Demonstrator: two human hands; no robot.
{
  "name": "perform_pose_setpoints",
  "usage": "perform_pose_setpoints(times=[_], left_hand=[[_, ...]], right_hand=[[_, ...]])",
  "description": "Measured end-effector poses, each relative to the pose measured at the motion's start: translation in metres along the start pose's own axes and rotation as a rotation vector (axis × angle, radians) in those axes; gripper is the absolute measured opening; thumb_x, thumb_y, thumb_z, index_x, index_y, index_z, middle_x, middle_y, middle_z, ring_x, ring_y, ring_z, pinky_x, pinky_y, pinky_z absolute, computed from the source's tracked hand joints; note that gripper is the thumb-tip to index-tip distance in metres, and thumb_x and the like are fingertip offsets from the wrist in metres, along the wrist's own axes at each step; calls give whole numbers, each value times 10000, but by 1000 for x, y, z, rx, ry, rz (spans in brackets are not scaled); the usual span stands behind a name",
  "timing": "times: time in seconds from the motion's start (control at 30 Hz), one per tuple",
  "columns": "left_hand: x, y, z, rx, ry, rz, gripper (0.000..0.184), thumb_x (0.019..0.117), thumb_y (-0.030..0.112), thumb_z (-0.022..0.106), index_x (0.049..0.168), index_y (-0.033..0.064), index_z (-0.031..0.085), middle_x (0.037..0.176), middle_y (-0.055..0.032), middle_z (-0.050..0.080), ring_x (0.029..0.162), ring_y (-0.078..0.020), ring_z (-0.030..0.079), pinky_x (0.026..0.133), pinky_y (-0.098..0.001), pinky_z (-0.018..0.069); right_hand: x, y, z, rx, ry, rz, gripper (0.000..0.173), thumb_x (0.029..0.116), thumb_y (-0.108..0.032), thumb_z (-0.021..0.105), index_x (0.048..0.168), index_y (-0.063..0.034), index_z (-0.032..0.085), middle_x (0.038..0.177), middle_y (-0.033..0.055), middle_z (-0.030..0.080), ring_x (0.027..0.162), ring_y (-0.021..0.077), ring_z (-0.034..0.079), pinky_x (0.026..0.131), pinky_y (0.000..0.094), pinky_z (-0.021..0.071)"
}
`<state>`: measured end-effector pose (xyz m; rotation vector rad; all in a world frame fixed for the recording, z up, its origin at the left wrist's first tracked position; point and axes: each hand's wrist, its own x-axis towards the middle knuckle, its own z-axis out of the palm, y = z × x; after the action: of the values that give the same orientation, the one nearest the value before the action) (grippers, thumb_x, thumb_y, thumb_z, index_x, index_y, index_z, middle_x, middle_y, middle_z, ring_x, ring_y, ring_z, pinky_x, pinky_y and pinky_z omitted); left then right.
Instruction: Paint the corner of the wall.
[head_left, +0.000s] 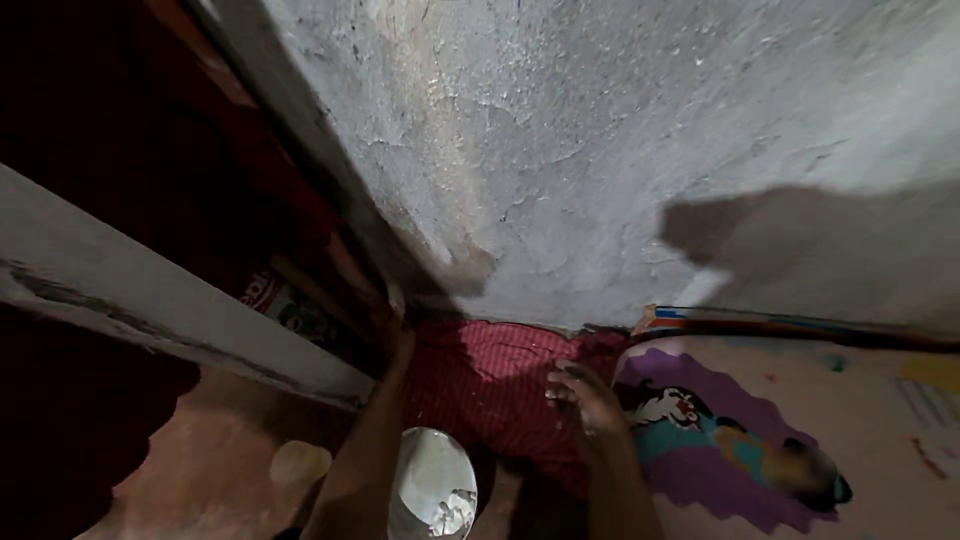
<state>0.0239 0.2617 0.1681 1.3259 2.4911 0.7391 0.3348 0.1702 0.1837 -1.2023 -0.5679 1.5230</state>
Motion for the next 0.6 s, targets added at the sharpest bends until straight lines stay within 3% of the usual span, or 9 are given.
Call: perform_pose_setpoints(times=[0.13,0.2,0.3,0.43,0.6], left_hand=[[6,-15,13,226,-243,-92,502,1029,317,568,1388,-34,558,1367,-262,587,1294,-403,556,1093,-566,428],[7,-4,9,119,-197,-112,487,1023,292,584,1385,-32,551,1344,-258,598,1263,-388,579,1072,-549,454],[7,25,-15,-62,-75,-116,444,1040,234,575,1376,-55,549,1369,-295,561,1290,-411,541,1096,-545,421],[-7,49,-60,-214,2,-81,409,1064,256,533,1380,-1,554,1260,-266,628,1132,-393,634,978,-565,501],[-24,78,-106,-296,250,185,335,1068,204,518,1263,-45,628,1005,-261,673,838,-365,666,772,-564,547]], right_hand=[[-1,0,-2,-3,-6,2,292,1048,-52,470,1308,58,545,950,89,679,646,113,648,597,255,568],[-1,-1,-2,17,1,3,289,1045,-42,472,1307,59,541,938,85,677,633,106,648,587,248,569],[-1,0,-2,38,5,9,287,1043,-44,467,1299,60,544,944,91,671,630,110,644,584,252,566],[1,1,-1,36,-4,6,289,1040,-42,477,1304,57,542,938,85,671,626,110,640,575,251,564],[1,3,-1,44,-11,-8,274,1033,-51,493,1280,48,562,933,71,673,635,102,647,586,251,575]])
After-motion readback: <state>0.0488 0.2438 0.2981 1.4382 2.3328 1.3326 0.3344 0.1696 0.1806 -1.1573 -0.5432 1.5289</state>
